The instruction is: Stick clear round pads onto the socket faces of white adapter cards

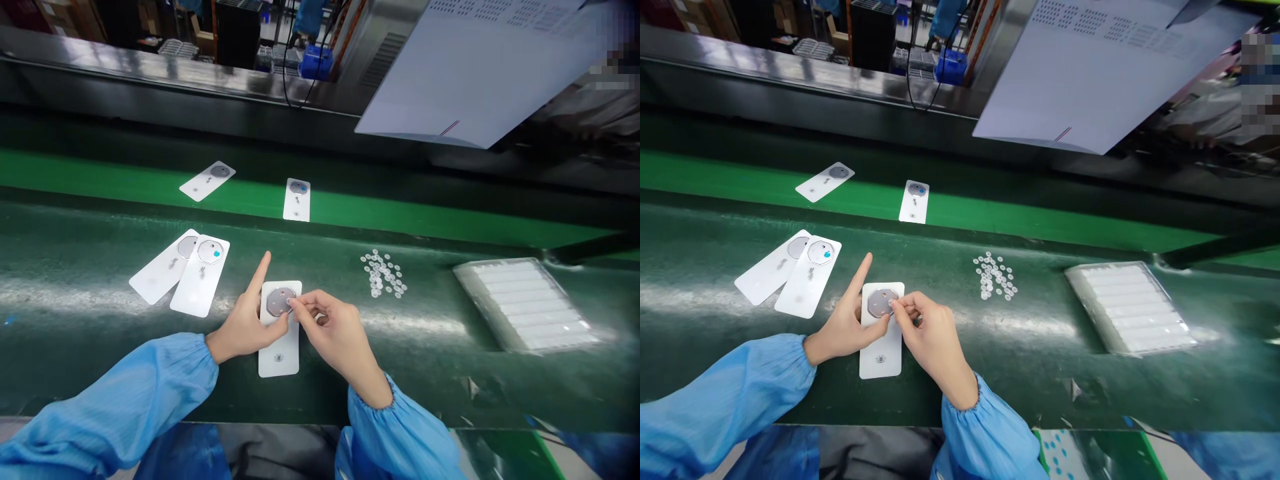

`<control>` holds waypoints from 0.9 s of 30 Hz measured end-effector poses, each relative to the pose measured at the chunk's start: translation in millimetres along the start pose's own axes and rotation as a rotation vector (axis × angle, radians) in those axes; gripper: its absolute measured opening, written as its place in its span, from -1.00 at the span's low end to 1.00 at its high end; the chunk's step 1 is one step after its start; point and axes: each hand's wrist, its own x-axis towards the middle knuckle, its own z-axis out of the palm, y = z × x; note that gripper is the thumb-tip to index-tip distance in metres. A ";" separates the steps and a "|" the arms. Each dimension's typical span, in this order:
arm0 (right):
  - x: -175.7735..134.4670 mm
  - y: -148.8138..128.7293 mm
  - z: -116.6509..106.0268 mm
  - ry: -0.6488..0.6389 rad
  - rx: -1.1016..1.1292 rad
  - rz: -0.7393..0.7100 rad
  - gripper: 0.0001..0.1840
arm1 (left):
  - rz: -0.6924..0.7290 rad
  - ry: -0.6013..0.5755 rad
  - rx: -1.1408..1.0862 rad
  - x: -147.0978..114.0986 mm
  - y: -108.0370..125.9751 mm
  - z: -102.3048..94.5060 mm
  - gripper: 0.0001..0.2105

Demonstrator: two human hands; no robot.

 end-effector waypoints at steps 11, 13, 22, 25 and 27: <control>10.4 23.8 3.9 -0.204 0.509 0.191 -0.52 | -0.162 0.158 -0.156 8.6 7.4 1.2 -0.04; 0.9 27.3 8.1 -0.332 0.623 0.232 -0.43 | -0.212 0.151 -0.173 11.6 5.9 0.1 -0.15; -17.9 28.3 17.5 -0.388 0.528 0.217 -0.53 | -0.224 0.228 -0.289 18.8 1.0 -5.3 -0.25; 25.4 25.2 -15.4 -0.154 0.520 0.159 -0.51 | -0.187 0.156 -0.394 23.7 1.1 -10.1 -0.03; 69.1 21.4 -48.3 0.002 0.488 0.120 -0.52 | -0.154 0.103 -0.404 24.5 1.2 -12.1 -0.08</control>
